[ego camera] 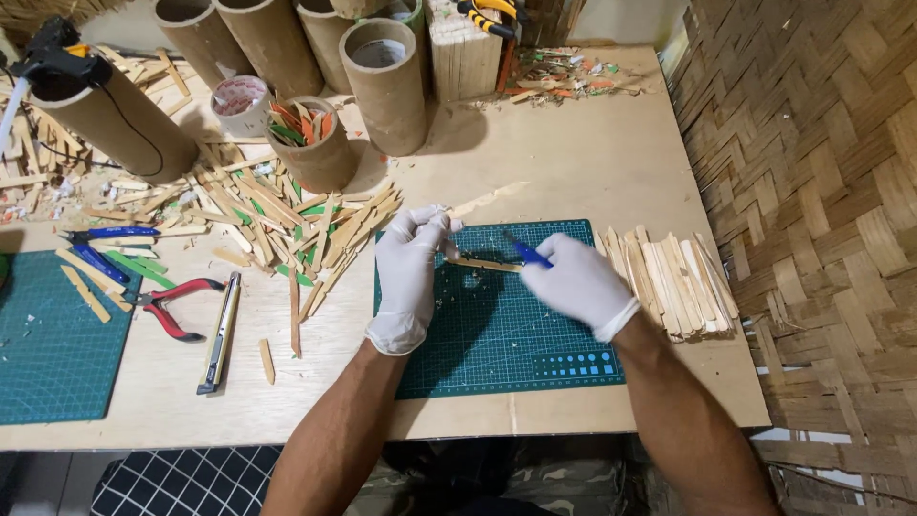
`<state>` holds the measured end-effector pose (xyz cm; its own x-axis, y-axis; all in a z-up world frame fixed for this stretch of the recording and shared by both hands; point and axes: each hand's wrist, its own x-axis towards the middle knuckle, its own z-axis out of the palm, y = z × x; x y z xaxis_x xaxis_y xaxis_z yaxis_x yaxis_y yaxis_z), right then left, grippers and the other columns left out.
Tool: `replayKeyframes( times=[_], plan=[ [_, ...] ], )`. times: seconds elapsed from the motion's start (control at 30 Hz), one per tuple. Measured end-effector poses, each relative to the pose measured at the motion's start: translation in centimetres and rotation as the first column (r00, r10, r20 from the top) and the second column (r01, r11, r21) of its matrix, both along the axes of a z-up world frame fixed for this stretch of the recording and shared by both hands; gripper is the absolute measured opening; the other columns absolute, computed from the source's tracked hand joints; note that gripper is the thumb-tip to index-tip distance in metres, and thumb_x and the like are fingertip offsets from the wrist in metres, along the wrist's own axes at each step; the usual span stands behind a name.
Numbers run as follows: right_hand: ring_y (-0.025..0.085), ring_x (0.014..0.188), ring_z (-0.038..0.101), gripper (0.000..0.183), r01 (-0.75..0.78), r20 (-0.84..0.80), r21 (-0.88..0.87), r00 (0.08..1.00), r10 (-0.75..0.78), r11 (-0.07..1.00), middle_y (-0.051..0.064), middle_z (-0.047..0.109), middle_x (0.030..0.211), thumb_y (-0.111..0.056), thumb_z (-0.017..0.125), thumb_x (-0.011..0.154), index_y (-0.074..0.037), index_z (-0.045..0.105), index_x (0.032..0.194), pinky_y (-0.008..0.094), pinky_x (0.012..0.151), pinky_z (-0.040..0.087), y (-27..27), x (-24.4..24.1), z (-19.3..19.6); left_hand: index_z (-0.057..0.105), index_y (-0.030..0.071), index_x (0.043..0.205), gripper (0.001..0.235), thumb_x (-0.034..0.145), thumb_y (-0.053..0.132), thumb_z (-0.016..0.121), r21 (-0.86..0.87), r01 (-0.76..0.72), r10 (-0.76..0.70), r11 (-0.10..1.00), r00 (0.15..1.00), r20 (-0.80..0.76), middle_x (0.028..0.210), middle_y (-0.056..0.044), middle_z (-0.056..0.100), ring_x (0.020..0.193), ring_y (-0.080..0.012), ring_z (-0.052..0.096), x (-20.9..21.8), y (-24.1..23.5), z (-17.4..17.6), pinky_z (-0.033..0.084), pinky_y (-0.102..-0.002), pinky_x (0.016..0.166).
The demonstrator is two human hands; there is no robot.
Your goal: Trimming the ends of wooden sticks using pliers on a cutting mat
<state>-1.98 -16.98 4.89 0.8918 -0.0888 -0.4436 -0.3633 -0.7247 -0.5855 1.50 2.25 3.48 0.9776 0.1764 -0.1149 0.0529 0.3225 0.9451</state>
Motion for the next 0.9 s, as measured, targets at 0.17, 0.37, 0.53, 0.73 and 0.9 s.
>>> replayKeyframes(
  times=[0.17,0.37,0.53,0.73,0.9],
  plan=[
    [0.022,0.069,0.068,0.034,0.174,-0.026,0.797,0.967,-0.254,0.579,0.013,0.064,0.082,-0.013,0.052,0.081,0.002,0.062,0.110,0.035,0.064,0.059,-3.2,1.5,-1.4,0.069,-0.002,0.097,0.017,0.084,0.009,0.071,0.074,0.014,-0.016,0.997,1.000,0.016,0.072,-0.011,0.074,0.047,-0.0126,0.059,-0.2,0.2,0.6,0.036,-0.022,0.055],
    [0.009,0.065,0.056,0.034,0.037,0.101,0.944,0.914,-0.394,0.328,0.001,0.055,0.081,-0.007,0.056,0.087,-0.002,0.060,0.121,0.028,0.063,0.056,-2.5,1.8,-2.3,0.071,-0.001,0.098,0.018,0.085,0.011,0.070,0.172,0.096,-0.098,0.980,0.995,0.003,0.076,-0.012,0.077,0.047,-0.0091,0.059,0.0,-0.5,-1.4,0.036,-0.020,0.049],
    [0.011,0.065,0.063,0.020,0.119,0.213,0.854,0.809,-0.548,0.507,0.008,0.064,0.082,-0.003,0.073,0.090,0.000,0.069,0.109,0.028,0.063,0.064,-1.4,2.0,-2.7,0.072,-0.001,0.097,0.014,0.087,0.009,0.070,0.196,0.146,-0.151,0.970,0.988,0.013,0.077,-0.012,0.078,0.047,-0.0085,0.061,-0.2,-0.8,-1.7,0.034,-0.019,0.047],
    [0.011,0.059,0.065,0.008,0.210,0.236,0.761,0.791,-0.564,0.614,0.010,0.070,0.076,-0.008,0.074,0.092,-0.003,0.071,0.098,0.028,0.058,0.064,-2.0,2.4,-2.9,0.072,0.002,0.093,0.010,0.087,0.010,0.072,0.224,0.212,-0.216,0.951,0.976,-0.007,0.075,-0.011,0.078,0.048,-0.0085,0.064,-0.1,-0.5,-1.9,0.034,-0.017,0.045],
    [0.008,0.054,0.064,0.009,0.265,0.335,0.735,0.658,-0.675,0.624,0.005,0.068,0.075,-0.014,0.073,0.095,-0.008,0.067,0.098,0.019,0.047,0.054,-3.3,3.1,-2.9,0.081,0.029,0.103,0.025,0.079,0.024,0.086,0.810,0.303,-0.357,0.502,0.926,-0.125,0.088,0.001,0.079,0.088,-0.0208,0.077,2.0,2.0,-5.5,0.058,-0.030,0.075]
  ],
)
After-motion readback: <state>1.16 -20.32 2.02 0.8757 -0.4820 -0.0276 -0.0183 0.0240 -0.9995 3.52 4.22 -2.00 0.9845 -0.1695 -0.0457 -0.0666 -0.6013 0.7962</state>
